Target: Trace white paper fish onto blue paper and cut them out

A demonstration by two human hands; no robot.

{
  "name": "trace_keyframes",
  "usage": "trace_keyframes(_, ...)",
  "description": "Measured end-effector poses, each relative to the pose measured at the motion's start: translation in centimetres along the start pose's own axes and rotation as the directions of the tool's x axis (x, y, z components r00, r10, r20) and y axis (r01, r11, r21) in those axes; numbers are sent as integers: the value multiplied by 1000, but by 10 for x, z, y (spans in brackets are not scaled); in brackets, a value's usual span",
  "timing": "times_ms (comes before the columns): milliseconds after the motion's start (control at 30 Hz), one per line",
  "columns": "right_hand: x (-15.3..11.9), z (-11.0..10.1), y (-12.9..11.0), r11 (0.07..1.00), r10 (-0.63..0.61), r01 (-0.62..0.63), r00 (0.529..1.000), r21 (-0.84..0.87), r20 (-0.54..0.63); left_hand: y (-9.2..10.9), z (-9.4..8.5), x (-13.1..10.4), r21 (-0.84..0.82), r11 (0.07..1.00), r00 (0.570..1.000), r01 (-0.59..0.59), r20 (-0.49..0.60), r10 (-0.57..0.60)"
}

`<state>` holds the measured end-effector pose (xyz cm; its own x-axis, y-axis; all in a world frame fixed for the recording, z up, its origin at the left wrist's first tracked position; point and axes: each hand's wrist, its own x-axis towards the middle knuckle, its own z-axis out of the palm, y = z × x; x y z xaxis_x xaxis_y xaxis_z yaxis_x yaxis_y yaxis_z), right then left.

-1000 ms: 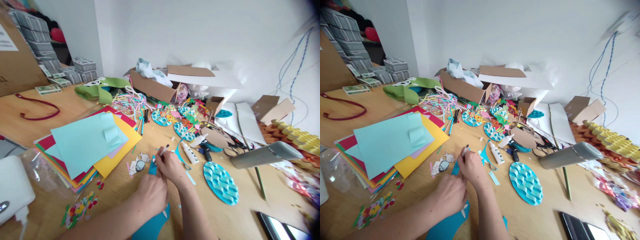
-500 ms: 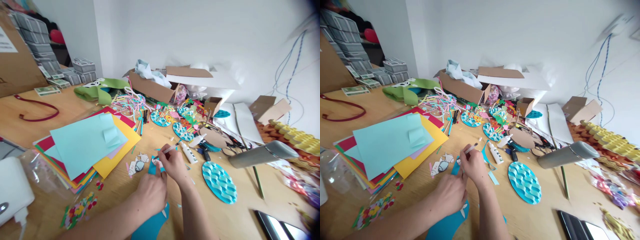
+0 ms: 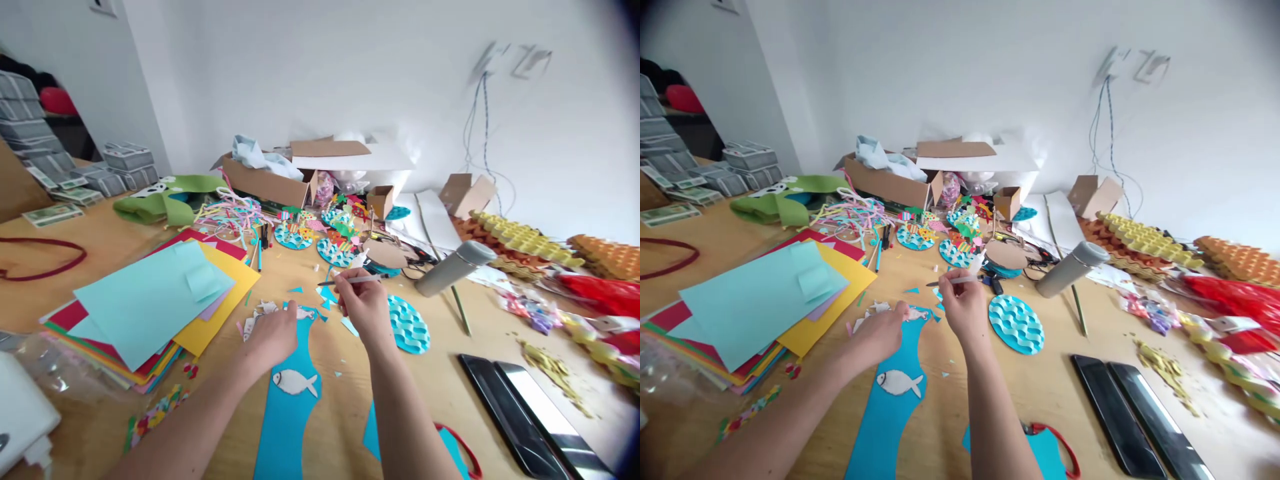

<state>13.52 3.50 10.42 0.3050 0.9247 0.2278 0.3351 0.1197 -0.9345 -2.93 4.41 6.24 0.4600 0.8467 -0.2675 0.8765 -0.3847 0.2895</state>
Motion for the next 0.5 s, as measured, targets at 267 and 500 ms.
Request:
trace_keyframes(267, -43, 14, 42, 999, 50, -50, 999, 16, -2, -6, -30, 23, -17, 997, 990, -69, 120, 71)
trace_keyframes(500, -53, 33, 55, 987, -40, 55, 994, -150, 102, -3, -44, 38, 12, 993, 968, -118, 226, 112)
